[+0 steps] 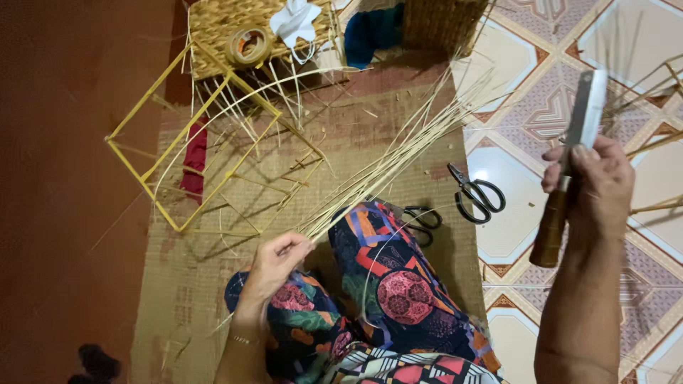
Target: The person sits on a mat and uses a knife to shave thin strips from bamboo stalks. They repeatedly hold a stalk, shave it with the knife, and place the resulting strip onto a yellow metal frame. Scissors are also used to trim the strips.
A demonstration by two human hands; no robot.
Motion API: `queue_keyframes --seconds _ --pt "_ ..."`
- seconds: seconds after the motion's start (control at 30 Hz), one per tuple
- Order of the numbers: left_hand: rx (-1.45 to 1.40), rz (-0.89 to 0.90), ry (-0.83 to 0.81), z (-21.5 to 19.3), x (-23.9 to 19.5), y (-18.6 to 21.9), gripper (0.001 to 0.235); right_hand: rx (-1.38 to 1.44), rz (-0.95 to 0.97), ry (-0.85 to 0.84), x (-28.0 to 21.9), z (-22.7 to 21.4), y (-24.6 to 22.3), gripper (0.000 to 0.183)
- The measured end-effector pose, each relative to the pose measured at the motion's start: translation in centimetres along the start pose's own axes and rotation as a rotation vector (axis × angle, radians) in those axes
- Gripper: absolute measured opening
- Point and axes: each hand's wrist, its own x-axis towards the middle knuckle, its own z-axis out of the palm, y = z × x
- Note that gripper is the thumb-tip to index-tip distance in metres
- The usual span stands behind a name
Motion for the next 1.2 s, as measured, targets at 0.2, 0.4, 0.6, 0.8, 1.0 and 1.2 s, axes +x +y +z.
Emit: queue_keyframes --seconds 0.2,0.4,0.6,0.8,1.0,1.2 --pt "0.057 0.309 -0.066 3.7 3.2 2.4 0.018 0.192 0.112 -0.201 -4.0 3.4 -1.1 0.053" --pt "-0.077 0.213 -0.101 8.5 4.5 6.2 0.026 0.216 0.673 -0.667 -7.6 12.9 2.6 0.069" --pt "-0.158 0.083 -0.161 7.9 3.7 7.2 0.030 0.127 0.641 -0.494 -6.7 13.1 3.6 0.054" --pt "-0.007 0.031 -0.109 3.2 1.8 3.8 0.019 0.508 0.438 -0.424 -3.6 9.1 2.4 0.056" --pt "0.051 0.227 -0.030 6.3 2.1 6.2 0.013 0.167 0.605 -0.604 -6.3 14.2 2.8 0.067" --pt "0.122 0.214 -0.012 7.5 2.6 7.2 0.010 0.211 0.736 -0.710 -8.4 16.8 3.5 0.041"
